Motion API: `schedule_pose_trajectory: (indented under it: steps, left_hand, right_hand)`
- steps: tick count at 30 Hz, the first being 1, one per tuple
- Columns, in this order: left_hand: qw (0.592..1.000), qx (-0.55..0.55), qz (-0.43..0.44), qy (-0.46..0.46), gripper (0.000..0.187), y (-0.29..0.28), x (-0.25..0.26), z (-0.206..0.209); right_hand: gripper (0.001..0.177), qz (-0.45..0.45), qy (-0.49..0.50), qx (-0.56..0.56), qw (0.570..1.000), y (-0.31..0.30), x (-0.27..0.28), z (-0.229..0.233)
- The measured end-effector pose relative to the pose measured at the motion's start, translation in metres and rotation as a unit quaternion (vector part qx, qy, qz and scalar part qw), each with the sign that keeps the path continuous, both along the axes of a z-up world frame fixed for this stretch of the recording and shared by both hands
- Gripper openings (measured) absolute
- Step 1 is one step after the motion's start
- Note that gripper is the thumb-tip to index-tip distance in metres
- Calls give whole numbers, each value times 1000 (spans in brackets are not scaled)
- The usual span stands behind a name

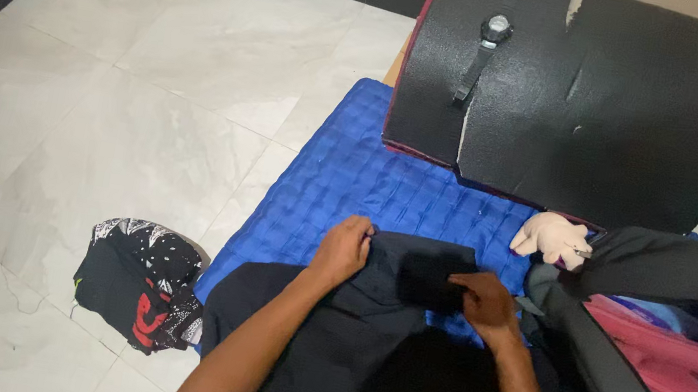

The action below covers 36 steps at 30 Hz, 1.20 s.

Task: The person folds a pink towel and places it into a backpack. Then they fold a pair of black pants and a black t-shirt, placing each item into the backpack.

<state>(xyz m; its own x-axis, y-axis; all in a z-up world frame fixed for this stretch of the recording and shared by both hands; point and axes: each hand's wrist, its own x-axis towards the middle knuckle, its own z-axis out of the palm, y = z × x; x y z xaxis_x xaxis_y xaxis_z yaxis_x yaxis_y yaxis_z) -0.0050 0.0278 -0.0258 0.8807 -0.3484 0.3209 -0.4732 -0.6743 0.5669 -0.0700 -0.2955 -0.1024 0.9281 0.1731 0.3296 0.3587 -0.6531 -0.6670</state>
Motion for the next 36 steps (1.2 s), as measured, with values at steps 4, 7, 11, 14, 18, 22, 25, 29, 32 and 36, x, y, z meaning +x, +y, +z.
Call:
schedule_pose_trajectory:
  steps: [4,7,11,14,18,22,25,29,32,36]
  left_hand:
    - [996,-39,80,31,11,1,-4,-14]
    - [989,-73,109,67,10,2,-8,-21]
    - [992,-94,72,50,22,-5,-9,-23]
    - [995,-60,63,53,43,-13,-12,-22]
    - [988,-103,62,95,43,-16,-12,-24]
    - [943,-218,65,243,37,2,-14,-30]
    - [981,-101,42,158,28,17,-24,-34]
    - [988,-97,32,114,21,13,-30,-29]
    - [998,-49,-23,13,18,11,-33,-20]
    - [976,-95,28,194,27,10,-32,-21]
  right_hand:
    - [37,9,13,15,1000,-2,0,-13]
    - [37,7,36,15,999,-1,3,-23]
    - [33,19,44,17,999,0,6,-24]
    - [34,7,73,2,997,1,2,-18]
    - [32,16,66,-10,998,-1,0,-11]
    - [29,16,54,-12,998,-2,3,-11]
    - [29,21,62,-36,997,2,-2,-16]
    - [27,-3,72,-35,997,-1,-1,-11]
    - [28,27,41,-19,999,1,-2,-1]
    - [36,31,63,-72,995,6,-8,30]
